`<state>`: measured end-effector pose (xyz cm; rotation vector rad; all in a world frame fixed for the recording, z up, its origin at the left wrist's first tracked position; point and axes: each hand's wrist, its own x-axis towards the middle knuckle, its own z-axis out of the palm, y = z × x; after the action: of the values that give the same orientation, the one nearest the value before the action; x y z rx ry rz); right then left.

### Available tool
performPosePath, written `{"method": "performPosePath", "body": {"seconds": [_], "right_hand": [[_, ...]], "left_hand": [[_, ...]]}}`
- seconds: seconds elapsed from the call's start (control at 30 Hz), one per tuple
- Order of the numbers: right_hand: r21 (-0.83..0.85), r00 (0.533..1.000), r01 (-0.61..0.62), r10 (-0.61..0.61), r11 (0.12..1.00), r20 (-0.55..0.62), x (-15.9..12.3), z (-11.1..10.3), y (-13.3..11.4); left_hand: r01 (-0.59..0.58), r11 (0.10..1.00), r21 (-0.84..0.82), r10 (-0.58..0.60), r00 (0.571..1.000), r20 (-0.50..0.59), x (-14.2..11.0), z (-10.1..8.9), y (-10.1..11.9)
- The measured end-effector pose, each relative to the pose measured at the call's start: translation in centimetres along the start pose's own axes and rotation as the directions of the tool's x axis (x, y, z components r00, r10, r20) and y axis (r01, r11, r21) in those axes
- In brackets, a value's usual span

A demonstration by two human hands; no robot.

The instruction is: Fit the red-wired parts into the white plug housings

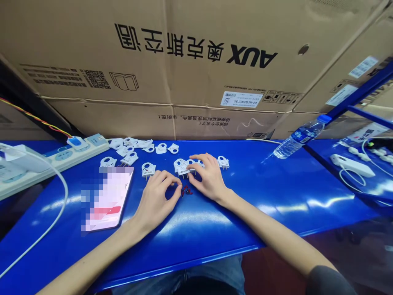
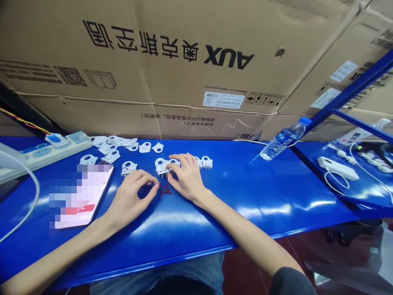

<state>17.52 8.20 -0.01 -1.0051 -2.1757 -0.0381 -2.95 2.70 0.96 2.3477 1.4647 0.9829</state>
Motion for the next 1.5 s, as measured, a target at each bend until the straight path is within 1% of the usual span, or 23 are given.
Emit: {"method": "performPosePath", "body": {"seconds": [0.07, 0.13, 0.23, 0.33, 0.4, 0.47, 0.53, 0.63, 0.73, 0.83, 0.9, 1.0, 1.1, 1.2, 1.27, 1.33, 1.5], "right_hand": [[0.014, 0.999, -0.042, 0.042, 0.999, -0.002, 0.2, 0.2, 0.1], [0.034, 0.997, -0.078, 0.078, 0.996, -0.001, 0.3, 0.4, 0.1], [0.074, 0.996, -0.09, 0.091, 0.993, -0.011, 0.6, 0.6, -0.1], [0.098, 0.996, -0.084, 0.085, 0.992, -0.001, 1.0, 0.9, -0.8], [0.103, 0.997, -0.073, 0.071, 0.992, 0.023, 1.4, 1.3, -1.3], [0.105, 0.998, -0.051, 0.047, 0.993, 0.046, 1.8, 1.8, -1.8], [0.098, 0.997, -0.038, 0.031, 0.994, 0.07, 2.2, 2.4, -2.2], [0.053, 0.992, -0.046, 0.039, 0.998, 0.121, 2.5, 3.2, -2.6], [0.017, 0.986, -0.056, 0.052, 0.998, 0.156, 2.4, 3.4, -2.7], [0.01, 0.988, -0.048, 0.046, 0.999, 0.15, 2.1, 3.1, -2.7], [0.003, 0.99, -0.039, 0.038, 0.999, 0.138, 1.9, 2.7, -2.8], [0.0, 0.993, -0.033, 0.032, 0.999, 0.117, 1.8, 2.0, -2.8], [-0.001, 0.995, -0.044, 0.044, 0.999, 0.093, 1.6, 0.9, -2.7], [-0.004, 0.997, -0.049, 0.049, 0.999, 0.056, 1.2, -0.2, -2.4], [-0.005, 0.999, -0.048, 0.048, 0.999, 0.021, 0.8, -0.8, -1.9], [-0.01, 0.999, -0.05, 0.05, 0.999, -0.007, 0.4, -1.3, -1.3], [-0.038, 0.998, -0.065, 0.064, 0.997, -0.011, -0.3, -1.8, 0.6]], "left_hand": [[0.015, 1.0, 0.013, -0.016, 0.998, 0.058, -0.2, 0.2, 0.0], [0.018, 0.999, 0.032, -0.021, 0.997, 0.074, -0.3, 0.3, 0.0], [0.034, 0.998, 0.058, -0.036, 0.999, 0.026, -0.1, 0.0, -0.1], [0.064, 0.983, 0.172, -0.054, 0.997, -0.059, 0.4, -0.7, -0.5], [0.084, 0.947, 0.312, -0.062, 0.995, -0.079, 0.7, -1.3, -1.0], [0.101, 0.883, 0.458, -0.081, 0.995, -0.064, 1.0, -1.8, -1.7], [0.125, 0.825, 0.551, -0.112, 0.992, -0.058, 1.3, -2.4, -2.4], [0.173, 0.773, 0.61, -0.152, 0.985, -0.087, 1.7, -3.2, -3.3], [0.228, 0.713, 0.663, -0.201, 0.972, -0.119, 1.9, -4.1, -4.0], [0.251, 0.672, 0.697, -0.264, 0.96, -0.091, 2.0, -4.5, -4.3], [0.243, 0.676, 0.696, -0.289, 0.956, -0.052, 1.9, -4.4, -4.3], [0.219, 0.705, 0.675, -0.293, 0.956, -0.004, 1.7, -3.9, -4.2], [0.196, 0.721, 0.665, -0.27, 0.963, 0.009, 1.5, -3.5, -4.1], [0.166, 0.704, 0.69, -0.238, 0.971, 0.009, 1.5, -3.4, -3.8], [0.154, 0.709, 0.688, -0.235, 0.972, 0.024, 1.5, -3.4, -3.6], [0.146, 0.733, 0.664, -0.242, 0.969, 0.053, 1.4, -3.5, -3.5], [0.124, 0.77, 0.626, -0.239, 0.965, 0.103, 1.3, -3.5, -3.7]]}}
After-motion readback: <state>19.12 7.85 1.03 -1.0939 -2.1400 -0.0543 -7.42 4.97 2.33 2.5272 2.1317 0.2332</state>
